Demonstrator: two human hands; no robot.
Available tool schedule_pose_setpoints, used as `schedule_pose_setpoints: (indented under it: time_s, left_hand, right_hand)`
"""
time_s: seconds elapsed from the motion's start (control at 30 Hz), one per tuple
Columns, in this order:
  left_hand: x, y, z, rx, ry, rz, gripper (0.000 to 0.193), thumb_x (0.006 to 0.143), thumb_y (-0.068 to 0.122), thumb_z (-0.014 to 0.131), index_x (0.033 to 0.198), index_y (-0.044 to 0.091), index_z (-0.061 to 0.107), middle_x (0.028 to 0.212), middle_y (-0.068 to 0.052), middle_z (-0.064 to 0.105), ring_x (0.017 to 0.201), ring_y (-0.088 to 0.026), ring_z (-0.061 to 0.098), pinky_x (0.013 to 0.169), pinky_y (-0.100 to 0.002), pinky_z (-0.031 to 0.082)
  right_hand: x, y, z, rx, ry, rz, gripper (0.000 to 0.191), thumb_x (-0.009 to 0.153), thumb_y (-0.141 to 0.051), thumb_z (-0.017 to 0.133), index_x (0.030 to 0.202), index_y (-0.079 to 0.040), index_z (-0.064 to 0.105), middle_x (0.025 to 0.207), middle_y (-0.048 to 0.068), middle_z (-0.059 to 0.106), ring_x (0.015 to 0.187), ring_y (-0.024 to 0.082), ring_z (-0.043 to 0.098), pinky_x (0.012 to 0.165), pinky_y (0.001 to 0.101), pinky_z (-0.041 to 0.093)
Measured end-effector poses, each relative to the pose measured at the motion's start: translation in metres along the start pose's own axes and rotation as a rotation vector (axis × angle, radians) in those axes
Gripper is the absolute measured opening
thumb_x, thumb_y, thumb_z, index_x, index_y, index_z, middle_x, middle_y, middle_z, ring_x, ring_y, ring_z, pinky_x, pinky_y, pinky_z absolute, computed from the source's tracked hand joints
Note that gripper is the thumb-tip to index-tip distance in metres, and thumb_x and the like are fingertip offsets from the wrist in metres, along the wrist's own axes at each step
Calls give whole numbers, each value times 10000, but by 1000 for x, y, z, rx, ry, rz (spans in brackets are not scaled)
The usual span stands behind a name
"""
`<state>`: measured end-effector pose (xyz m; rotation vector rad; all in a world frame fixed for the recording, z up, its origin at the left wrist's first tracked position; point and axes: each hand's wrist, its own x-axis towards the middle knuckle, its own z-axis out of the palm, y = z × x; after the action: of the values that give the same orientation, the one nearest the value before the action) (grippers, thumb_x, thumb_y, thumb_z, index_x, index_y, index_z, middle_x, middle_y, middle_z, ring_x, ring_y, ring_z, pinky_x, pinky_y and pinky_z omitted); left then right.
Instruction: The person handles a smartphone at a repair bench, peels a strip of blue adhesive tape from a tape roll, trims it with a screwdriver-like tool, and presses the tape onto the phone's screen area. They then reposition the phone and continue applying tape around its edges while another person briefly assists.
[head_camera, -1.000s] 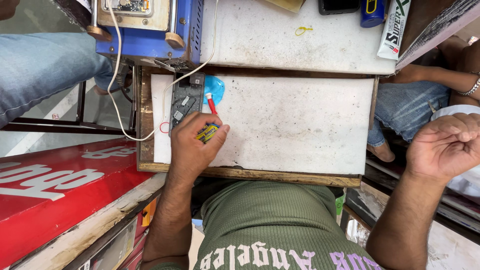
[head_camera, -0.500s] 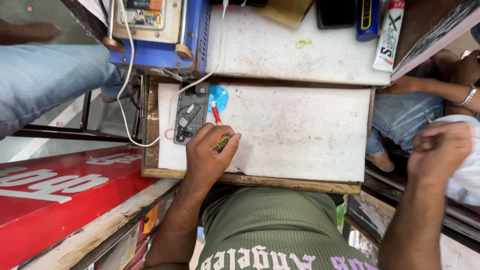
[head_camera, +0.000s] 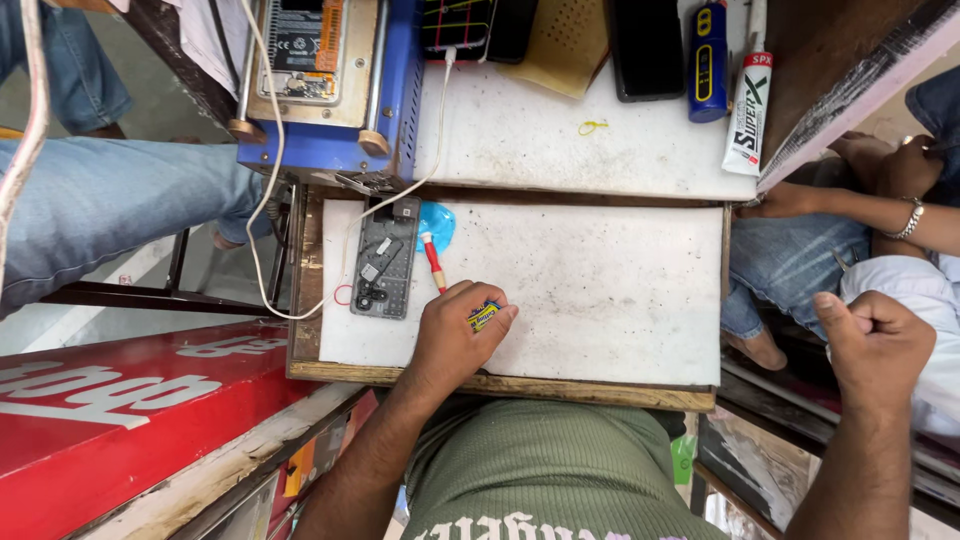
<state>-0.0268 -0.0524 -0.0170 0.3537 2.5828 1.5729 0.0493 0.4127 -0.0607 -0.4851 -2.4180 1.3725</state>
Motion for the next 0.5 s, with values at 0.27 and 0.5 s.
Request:
schedule_pose_setpoints:
  time_s: [0.27, 0.5]
  left_hand:
    - [-13, 4, -28, -126, 24, -109, 149, 914, 166, 766, 938, 36, 698, 831, -95, 677, 706, -179, 659, 644, -300, 518]
    - [-12, -7, 4, -97, -29, -122, 159, 899, 179, 783, 941, 44, 712, 833, -125, 700, 737, -248, 675, 673, -339, 532]
  right_hand:
    - [-3, -5, 19, 254, -15, -94, 587, 1117, -158, 803, 671, -94, 428, 652, -83, 414, 600, 10, 319, 552, 184, 240]
    - [5, -4, 18, 53, 105, -93, 535, 1148, -184, 705, 687, -44, 473, 641, -60, 439, 622, 25, 336, 572, 204, 254]
